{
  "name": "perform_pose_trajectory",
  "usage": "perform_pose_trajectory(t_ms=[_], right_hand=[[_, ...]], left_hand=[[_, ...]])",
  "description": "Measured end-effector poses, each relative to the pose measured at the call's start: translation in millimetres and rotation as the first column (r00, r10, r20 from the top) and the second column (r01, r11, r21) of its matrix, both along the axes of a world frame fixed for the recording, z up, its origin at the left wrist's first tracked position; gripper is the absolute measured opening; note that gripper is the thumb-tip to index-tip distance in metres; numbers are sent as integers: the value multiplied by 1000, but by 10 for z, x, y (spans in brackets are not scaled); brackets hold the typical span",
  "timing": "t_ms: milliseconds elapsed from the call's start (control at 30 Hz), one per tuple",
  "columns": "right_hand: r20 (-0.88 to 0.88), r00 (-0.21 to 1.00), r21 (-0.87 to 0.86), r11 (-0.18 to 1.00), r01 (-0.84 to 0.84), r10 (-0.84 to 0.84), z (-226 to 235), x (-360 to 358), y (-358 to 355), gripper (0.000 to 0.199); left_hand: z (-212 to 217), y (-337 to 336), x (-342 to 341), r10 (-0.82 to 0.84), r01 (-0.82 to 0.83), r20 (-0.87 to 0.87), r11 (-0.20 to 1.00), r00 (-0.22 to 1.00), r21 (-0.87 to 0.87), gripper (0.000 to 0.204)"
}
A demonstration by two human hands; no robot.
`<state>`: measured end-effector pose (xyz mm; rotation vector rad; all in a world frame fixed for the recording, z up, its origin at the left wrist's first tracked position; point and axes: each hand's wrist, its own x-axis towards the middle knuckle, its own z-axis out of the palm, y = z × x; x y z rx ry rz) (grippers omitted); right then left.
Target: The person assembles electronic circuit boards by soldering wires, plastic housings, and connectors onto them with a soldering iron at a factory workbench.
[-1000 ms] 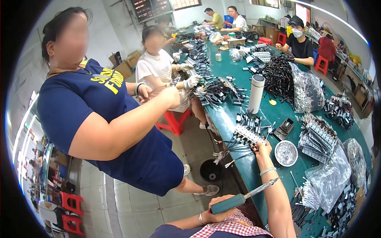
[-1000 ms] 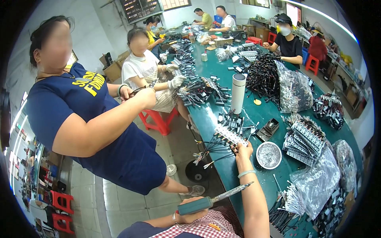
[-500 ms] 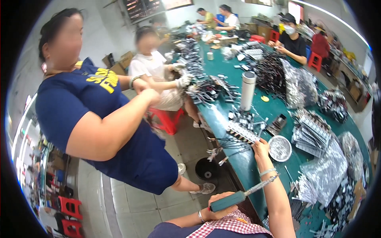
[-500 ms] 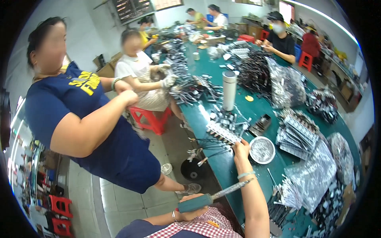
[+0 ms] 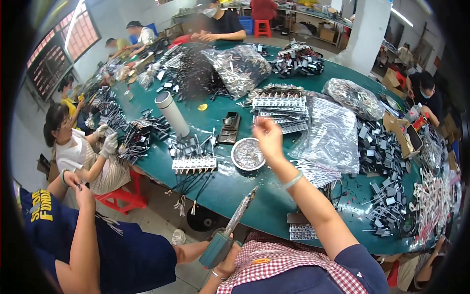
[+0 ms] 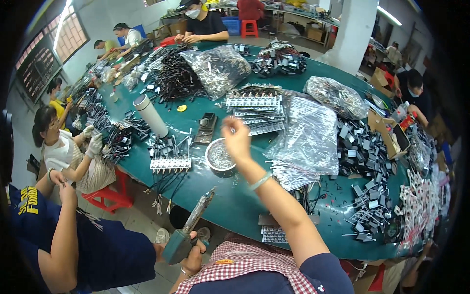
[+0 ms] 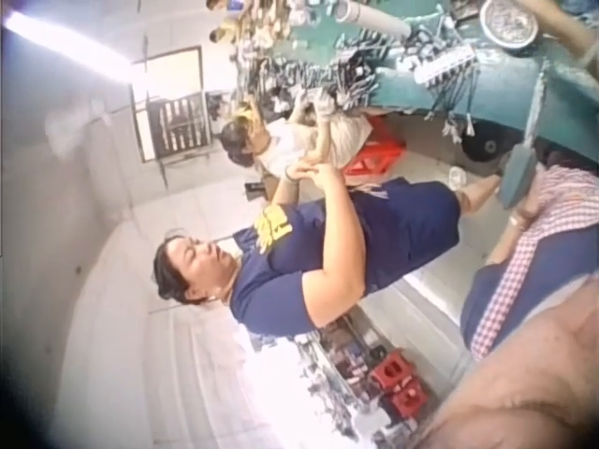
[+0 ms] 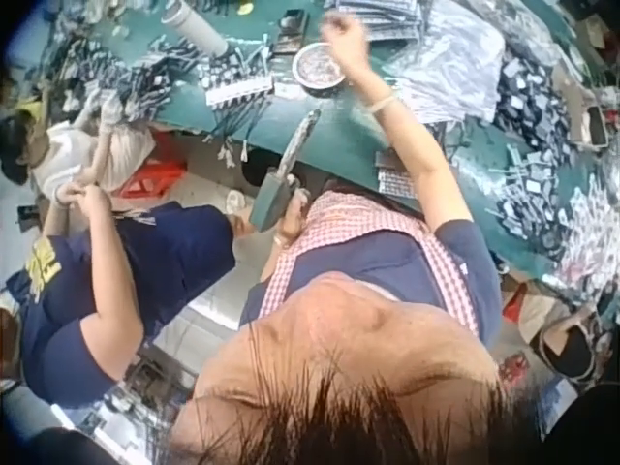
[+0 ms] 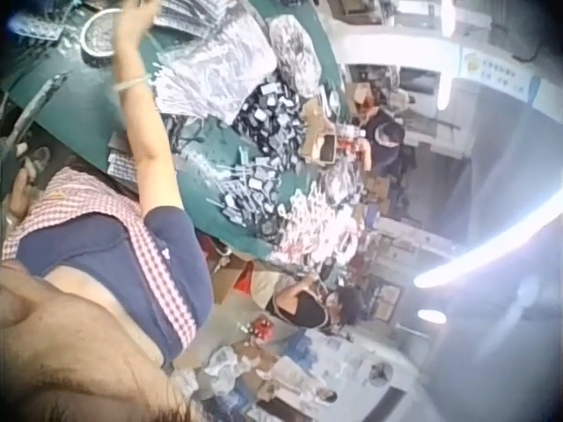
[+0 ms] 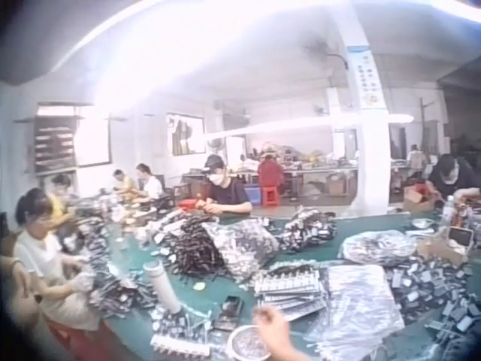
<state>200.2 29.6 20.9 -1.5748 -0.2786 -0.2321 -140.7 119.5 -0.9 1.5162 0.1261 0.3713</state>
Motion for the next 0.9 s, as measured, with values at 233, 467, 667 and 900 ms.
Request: perform_pose_trajectory(t_ms=[233, 467, 667, 900], right_hand=[[342, 653, -448, 494, 745, -675, -71, 984, -778, 64], [392, 667, -555, 416, 721, -633, -174, 1191, -652, 63], [106, 746, -665, 512, 545, -657, 43, 1415, -971, 57], [128, 807, -314, 748, 584, -576, 222, 1899, -988, 34]], left_hand=[[-82, -113, 12, 36, -32, 40, 995, 999, -95, 49], [-155, -81, -107, 96, -98, -62, 994, 993, -43, 16], [-64, -107, 16, 160, -152, -18, 959, 987, 238, 23], [-22, 16, -80, 112, -105, 13, 872, 994, 478, 33]])
